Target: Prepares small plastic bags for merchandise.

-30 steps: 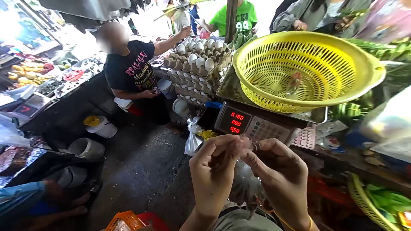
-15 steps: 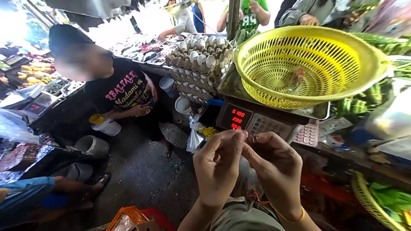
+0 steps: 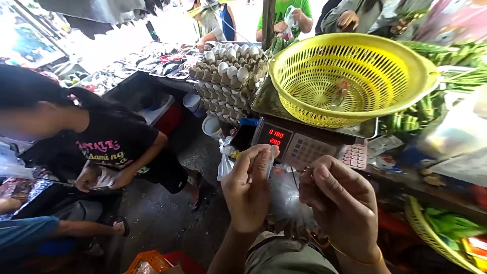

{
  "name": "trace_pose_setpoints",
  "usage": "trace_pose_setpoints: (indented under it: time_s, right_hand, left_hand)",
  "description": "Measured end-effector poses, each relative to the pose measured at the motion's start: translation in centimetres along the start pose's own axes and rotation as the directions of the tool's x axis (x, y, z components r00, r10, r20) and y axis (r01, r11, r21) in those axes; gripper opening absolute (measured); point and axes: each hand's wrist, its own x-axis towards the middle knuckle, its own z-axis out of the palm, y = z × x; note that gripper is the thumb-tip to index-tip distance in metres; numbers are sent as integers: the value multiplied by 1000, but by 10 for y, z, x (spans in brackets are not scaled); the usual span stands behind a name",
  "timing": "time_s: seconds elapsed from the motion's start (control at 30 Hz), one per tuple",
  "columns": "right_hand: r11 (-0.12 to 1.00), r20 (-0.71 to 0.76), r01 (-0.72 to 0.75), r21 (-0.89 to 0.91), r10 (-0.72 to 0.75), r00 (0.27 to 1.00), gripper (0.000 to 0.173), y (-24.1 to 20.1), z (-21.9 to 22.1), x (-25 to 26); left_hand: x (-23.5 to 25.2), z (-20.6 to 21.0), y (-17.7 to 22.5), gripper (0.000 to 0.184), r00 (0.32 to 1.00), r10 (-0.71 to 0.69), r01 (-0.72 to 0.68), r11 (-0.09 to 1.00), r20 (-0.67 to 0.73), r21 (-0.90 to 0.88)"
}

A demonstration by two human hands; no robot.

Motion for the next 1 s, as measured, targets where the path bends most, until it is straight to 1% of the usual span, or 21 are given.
trace_pose_setpoints:
  time_s: [0.1,0.23,0.4,0.53,0.63,0.73,0.77,0.83,0.9,0.93,0.97,1.0]
  right_hand:
    - [995,9,-46,87,45,999,27,-2,2,3]
    - [980,1,-96,175,97,995,26,-2,4,4]
    - [972,-6,-111,205,115,993,26,-2,4,2]
    - [973,-17,-111,200,117,993,27,-2,3,2]
    - [974,-31,-110,199,118,993,25,-3,2,1]
    - [977,-77,-76,199,92,993,25,-6,-1,-3]
    - [982,-97,-54,181,72,993,26,-8,-3,-5]
    - [995,-155,5,104,11,988,27,-14,-9,-9]
    - [999,-209,48,4,-46,977,27,-28,-19,-11]
    - [999,-218,52,-12,-54,974,27,-36,-25,-12]
    - [999,-223,48,-11,-49,974,26,-43,-30,-14]
    - [999,-234,42,10,-38,971,26,-48,-35,-16]
  left_hand:
    - [-3,2,-1,18,998,35,-32,999,59,-41]
    - [-9,6,-2,20,993,73,-67,996,92,-64]
    - [-14,8,0,19,985,120,-107,989,123,-101]
    - [-17,8,-1,17,976,162,-153,985,142,-75]
    - [-21,12,-7,15,958,264,-263,965,111,-24]
    - [-28,19,-12,10,919,379,-384,923,104,24]
    - [-32,23,-14,9,906,406,-411,912,122,18]
    - [-39,27,-16,9,869,432,-451,892,239,26]
    - [-44,33,-18,12,793,469,-508,862,387,-4]
    - [-44,37,-18,13,760,482,-516,856,436,-47]
    - [-42,43,-17,11,753,475,-481,870,454,-113]
    - [-39,49,-14,11,771,435,-389,900,465,-198]
